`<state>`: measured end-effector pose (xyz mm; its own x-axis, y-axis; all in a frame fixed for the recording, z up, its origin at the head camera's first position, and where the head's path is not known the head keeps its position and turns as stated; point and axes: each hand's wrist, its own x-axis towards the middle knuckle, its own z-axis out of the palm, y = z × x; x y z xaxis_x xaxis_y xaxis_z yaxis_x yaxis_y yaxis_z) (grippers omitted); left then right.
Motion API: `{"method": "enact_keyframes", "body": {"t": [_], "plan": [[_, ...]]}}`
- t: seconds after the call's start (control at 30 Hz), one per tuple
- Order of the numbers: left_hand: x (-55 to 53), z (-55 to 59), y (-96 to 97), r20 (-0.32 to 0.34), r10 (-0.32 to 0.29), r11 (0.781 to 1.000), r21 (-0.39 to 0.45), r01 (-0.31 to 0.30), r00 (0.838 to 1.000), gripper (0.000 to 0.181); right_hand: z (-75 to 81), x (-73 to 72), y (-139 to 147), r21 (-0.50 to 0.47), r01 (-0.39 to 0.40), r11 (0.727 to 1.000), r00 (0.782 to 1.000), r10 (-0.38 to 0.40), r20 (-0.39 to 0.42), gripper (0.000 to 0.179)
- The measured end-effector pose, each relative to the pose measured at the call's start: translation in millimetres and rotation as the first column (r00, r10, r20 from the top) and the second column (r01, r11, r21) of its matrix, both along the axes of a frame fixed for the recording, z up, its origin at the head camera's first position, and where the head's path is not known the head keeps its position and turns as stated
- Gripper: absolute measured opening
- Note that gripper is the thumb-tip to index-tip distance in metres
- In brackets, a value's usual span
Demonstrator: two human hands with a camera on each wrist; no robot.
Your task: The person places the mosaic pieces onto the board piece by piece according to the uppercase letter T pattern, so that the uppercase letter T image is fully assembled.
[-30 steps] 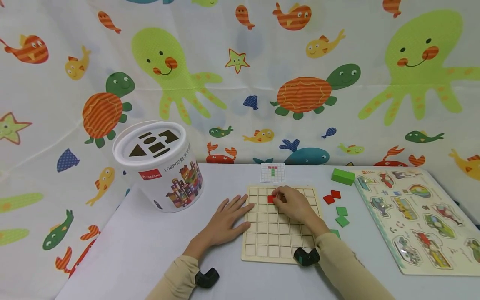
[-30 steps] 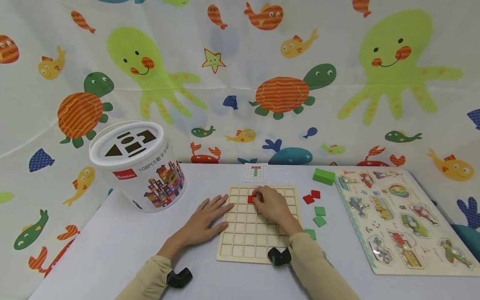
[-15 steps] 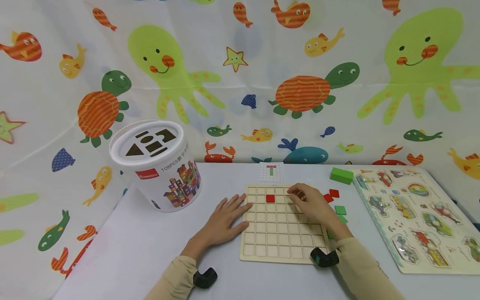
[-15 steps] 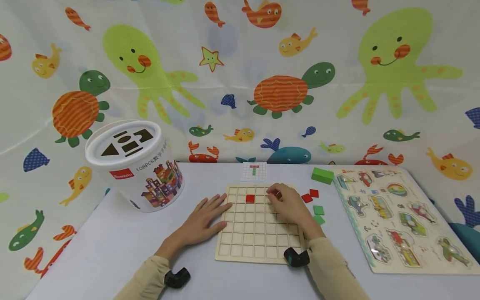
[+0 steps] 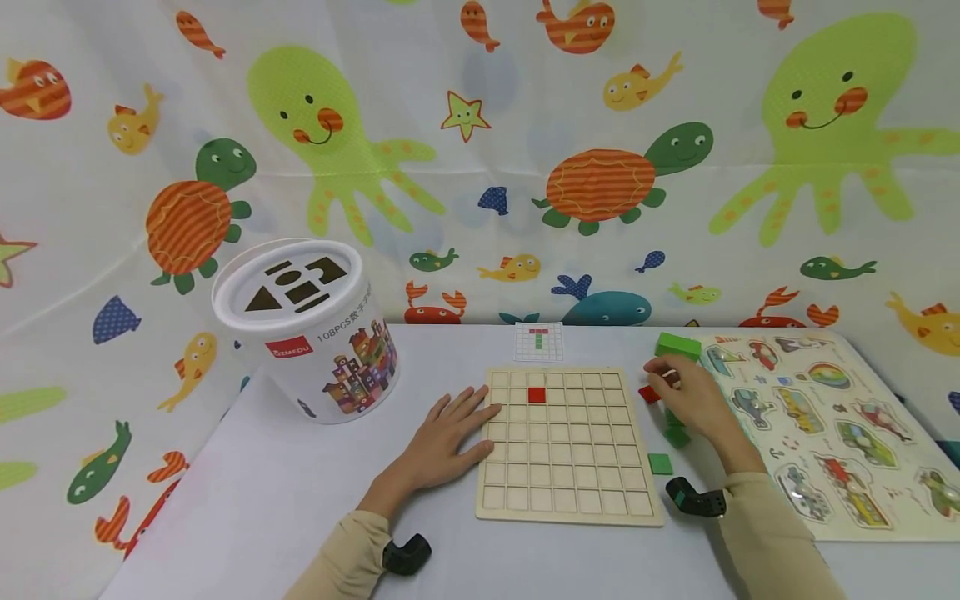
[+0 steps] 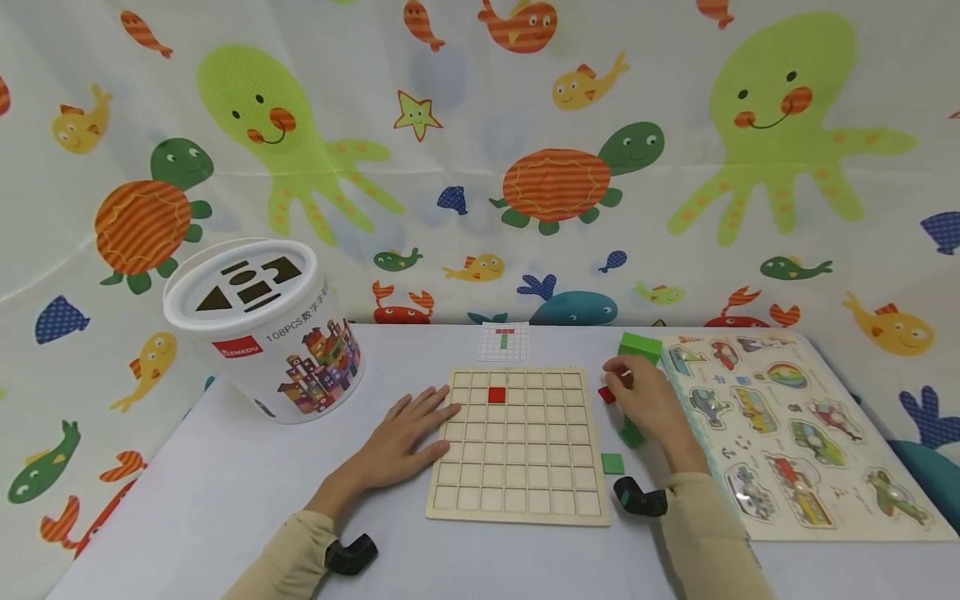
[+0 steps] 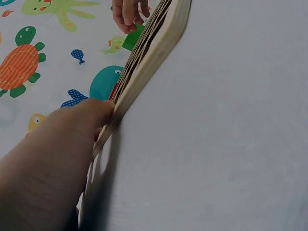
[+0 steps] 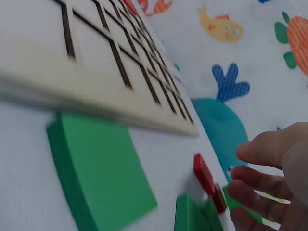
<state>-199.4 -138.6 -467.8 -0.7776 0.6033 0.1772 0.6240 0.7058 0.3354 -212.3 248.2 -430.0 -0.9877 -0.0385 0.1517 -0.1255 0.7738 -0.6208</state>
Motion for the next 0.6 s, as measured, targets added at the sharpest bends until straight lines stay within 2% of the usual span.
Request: {"method": "enact_keyframes", "body": {"t": [0.2,0.4,0.6], "plan": [[-0.1,-0.6,-0.5,-0.007,0.001,1.0,0.003,-0.001,1.0,0.056,-3.8,2.0,11.9,0.008,0.061,0.998,0.997,-0.061,0.045,0.026],[-0.2,-0.5,-0.1,-0.009,-0.001,1.0,0.006,0.001,1.0,0.056,-8.5,2.5,14.7,0.032,0.106,0.994,0.994,-0.106,-0.001,0.03],[0.4,0.1,0.2,-0.011,-0.005,1.0,0.016,0.005,1.0,0.056,-13.5,2.0,14.7,0.074,0.161,0.984,0.986,-0.164,0.034,0.032]]}}
